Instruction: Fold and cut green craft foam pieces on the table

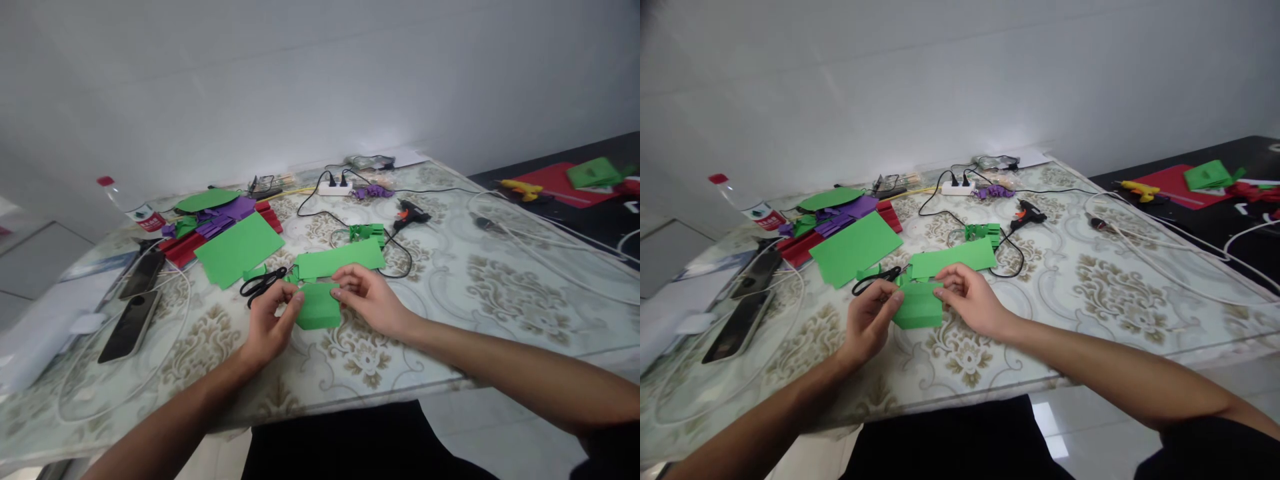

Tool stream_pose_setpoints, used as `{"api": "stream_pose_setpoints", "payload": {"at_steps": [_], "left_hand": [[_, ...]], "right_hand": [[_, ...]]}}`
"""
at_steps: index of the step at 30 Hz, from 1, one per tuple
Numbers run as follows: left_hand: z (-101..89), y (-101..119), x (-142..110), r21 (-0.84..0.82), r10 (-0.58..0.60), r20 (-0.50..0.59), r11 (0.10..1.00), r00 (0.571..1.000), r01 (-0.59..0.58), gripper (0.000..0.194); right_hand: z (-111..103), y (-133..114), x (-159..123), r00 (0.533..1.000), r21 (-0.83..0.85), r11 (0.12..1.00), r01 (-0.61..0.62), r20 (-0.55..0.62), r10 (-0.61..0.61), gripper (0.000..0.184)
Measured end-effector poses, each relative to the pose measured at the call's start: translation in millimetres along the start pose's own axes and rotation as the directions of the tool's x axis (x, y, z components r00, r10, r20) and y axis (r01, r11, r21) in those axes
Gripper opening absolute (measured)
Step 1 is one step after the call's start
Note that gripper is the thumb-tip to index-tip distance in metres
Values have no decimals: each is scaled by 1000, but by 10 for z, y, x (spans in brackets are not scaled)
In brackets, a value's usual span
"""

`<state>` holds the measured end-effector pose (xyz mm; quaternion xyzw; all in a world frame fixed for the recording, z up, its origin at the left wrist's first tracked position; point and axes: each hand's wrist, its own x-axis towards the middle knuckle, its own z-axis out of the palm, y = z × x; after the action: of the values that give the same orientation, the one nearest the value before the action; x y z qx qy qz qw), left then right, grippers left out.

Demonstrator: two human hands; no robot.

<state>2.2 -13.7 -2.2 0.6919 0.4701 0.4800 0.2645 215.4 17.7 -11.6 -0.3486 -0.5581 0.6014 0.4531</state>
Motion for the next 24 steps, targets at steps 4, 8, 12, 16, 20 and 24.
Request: {"api": "stream_pose_setpoints", "payload": {"at_steps": [4,8,12,16,20,24], "left_hand": [[6,-19,5,-6,-12,11,1000,1000,12,23],[8,-18,10,-10,-8,19,1000,1000,9,22],[8,-17,7,-10,-3,14,1000,1000,3,21],[8,-30,1,-32,-8,0,999,1000,8,20],[9,-45,3,-53,3,-4,999,1000,-3,18],[10,-46,8,-60,13,-1,998,1000,-13,18]], "right_hand": [[0,-8,0,1000,1,1000,1,-12,-1,33],[-13,0,-2,999,-2,1000,14,-30,-14,31],[-18,3,-1,999,-3,1000,26,-45,-26,30],[-17,-11,4,997,-2,999,32,-63,-32,32],[-20,-17,9,997,-3,1000,28,-66,-28,34],[-17,-12,8,998,10,1000,28,-48,-27,33]]}}
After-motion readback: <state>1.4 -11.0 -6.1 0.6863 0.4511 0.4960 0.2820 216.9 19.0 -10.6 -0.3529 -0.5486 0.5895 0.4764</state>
